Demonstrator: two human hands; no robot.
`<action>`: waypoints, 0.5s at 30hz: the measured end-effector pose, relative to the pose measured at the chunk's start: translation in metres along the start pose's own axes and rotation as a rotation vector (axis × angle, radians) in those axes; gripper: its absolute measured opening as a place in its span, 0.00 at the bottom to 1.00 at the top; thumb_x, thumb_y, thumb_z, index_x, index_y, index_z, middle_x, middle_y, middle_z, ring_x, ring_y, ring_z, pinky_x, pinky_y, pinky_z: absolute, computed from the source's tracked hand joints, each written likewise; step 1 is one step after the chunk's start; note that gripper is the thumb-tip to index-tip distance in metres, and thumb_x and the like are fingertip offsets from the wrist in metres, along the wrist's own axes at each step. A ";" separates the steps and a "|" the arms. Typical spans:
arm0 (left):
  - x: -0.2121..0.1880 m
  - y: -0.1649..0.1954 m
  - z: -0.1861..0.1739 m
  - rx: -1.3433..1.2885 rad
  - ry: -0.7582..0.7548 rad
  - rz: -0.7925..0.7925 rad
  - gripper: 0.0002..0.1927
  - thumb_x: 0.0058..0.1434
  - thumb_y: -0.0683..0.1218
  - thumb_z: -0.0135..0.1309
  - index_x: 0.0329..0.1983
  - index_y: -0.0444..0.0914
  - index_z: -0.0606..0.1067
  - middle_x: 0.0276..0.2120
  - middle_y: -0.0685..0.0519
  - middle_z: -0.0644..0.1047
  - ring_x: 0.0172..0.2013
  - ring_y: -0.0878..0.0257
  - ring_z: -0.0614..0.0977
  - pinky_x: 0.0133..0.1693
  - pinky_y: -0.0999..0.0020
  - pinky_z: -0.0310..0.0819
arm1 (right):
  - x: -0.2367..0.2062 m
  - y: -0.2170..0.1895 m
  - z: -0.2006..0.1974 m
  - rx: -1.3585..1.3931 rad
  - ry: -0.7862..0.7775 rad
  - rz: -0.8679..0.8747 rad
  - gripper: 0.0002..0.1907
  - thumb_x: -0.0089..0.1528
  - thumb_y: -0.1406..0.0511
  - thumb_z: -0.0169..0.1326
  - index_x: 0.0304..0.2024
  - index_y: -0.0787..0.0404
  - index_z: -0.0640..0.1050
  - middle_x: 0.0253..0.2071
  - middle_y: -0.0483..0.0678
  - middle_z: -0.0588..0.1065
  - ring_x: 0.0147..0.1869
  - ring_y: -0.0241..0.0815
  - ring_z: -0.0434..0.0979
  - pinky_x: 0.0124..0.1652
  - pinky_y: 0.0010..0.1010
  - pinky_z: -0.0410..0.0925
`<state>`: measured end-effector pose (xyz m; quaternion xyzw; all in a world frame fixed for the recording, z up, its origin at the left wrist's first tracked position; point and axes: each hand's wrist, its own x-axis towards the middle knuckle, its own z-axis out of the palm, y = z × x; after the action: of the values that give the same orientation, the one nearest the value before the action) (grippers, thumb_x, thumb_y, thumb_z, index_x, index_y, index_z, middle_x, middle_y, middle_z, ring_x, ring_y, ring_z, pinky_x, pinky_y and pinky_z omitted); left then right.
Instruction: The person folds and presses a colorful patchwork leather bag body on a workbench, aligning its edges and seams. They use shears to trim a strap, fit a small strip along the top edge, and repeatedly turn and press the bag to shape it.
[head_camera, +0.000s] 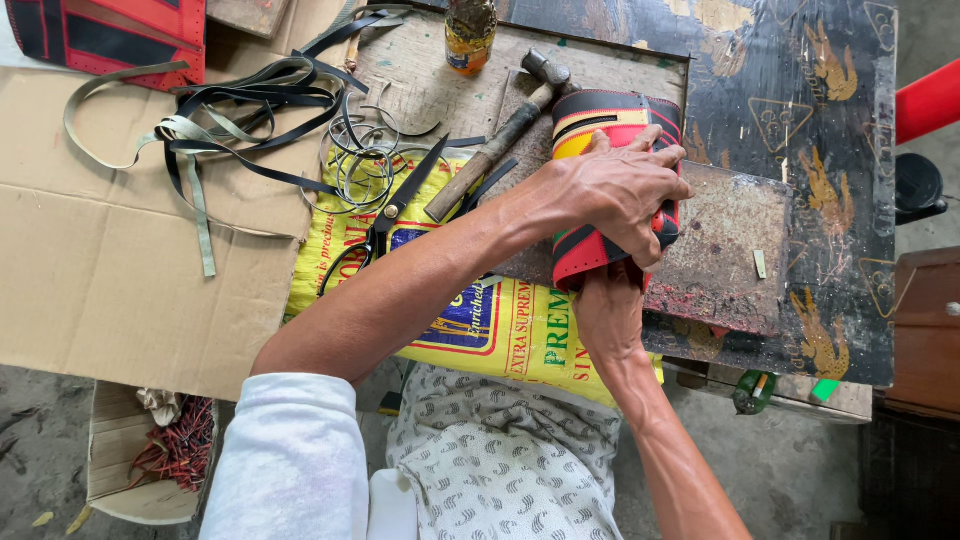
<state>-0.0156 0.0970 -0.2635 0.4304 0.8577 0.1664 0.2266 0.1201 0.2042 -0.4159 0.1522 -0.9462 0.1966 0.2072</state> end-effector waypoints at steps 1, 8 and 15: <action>0.000 -0.001 0.000 -0.004 0.004 0.002 0.47 0.40 0.62 0.68 0.66 0.49 0.70 0.73 0.46 0.54 0.73 0.38 0.46 0.56 0.10 0.46 | 0.001 -0.001 0.000 -0.004 0.004 -0.011 0.27 0.52 0.73 0.62 0.56 0.68 0.77 0.51 0.62 0.75 0.54 0.64 0.75 0.52 0.53 0.68; -0.002 -0.003 -0.002 -0.006 0.004 0.001 0.47 0.39 0.63 0.68 0.66 0.49 0.69 0.73 0.47 0.54 0.73 0.38 0.46 0.56 0.10 0.46 | -0.003 -0.007 -0.006 0.020 -0.011 -0.011 0.25 0.54 0.74 0.59 0.55 0.67 0.76 0.54 0.62 0.74 0.57 0.66 0.74 0.54 0.53 0.68; -0.001 -0.006 -0.005 -0.009 0.006 0.006 0.49 0.39 0.64 0.67 0.66 0.47 0.69 0.73 0.47 0.54 0.73 0.38 0.47 0.56 0.12 0.49 | -0.039 -0.022 -0.021 0.032 -0.130 0.094 0.31 0.51 0.78 0.50 0.59 0.74 0.71 0.58 0.70 0.67 0.59 0.75 0.67 0.61 0.56 0.64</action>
<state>-0.0218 0.0928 -0.2615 0.4315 0.8564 0.1720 0.2254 0.1696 0.2020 -0.4090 0.1233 -0.9604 0.2110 0.1336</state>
